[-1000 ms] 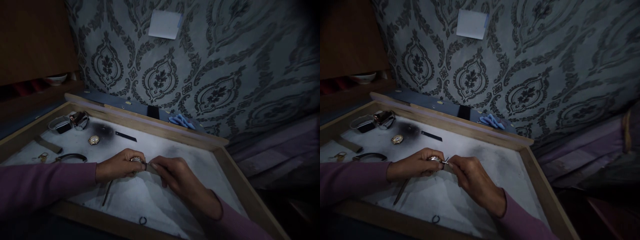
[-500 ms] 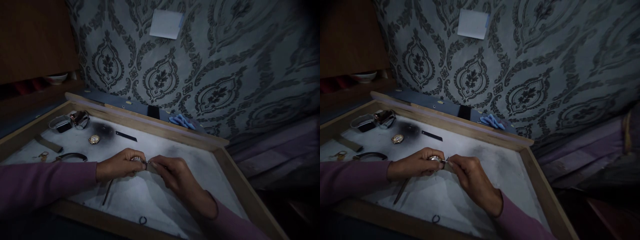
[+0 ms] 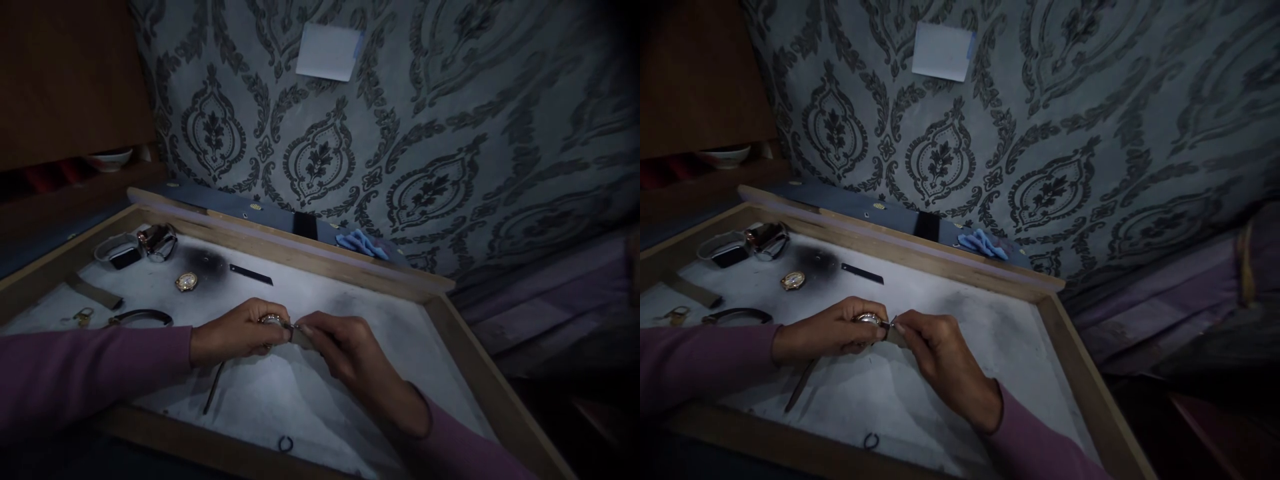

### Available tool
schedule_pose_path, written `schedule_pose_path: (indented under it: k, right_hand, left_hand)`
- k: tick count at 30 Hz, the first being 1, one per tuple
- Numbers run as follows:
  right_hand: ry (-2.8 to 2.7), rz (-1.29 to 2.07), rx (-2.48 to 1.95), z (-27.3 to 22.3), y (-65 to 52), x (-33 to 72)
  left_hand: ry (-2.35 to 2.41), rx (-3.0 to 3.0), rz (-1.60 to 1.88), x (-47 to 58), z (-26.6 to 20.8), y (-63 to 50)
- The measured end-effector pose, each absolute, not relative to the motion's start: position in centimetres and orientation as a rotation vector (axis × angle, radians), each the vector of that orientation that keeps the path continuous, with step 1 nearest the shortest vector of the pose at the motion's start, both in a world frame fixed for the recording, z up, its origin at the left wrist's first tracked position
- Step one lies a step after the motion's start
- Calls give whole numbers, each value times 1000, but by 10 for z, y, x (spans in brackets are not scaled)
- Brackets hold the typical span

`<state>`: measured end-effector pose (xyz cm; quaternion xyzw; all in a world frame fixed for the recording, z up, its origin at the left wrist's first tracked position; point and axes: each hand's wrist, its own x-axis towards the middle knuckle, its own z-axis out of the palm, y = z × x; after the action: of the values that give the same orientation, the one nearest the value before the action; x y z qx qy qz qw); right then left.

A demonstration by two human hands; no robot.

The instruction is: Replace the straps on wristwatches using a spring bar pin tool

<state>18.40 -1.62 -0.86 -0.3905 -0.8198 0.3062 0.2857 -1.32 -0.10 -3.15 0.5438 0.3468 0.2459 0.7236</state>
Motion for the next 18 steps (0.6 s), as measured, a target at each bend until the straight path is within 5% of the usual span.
schedule_pose_path:
  k: [18]
  right_hand:
    - [-2163, 830, -1005, -10, -16, 184]
  left_hand:
    - [745, 1207, 540, -14, -34, 0]
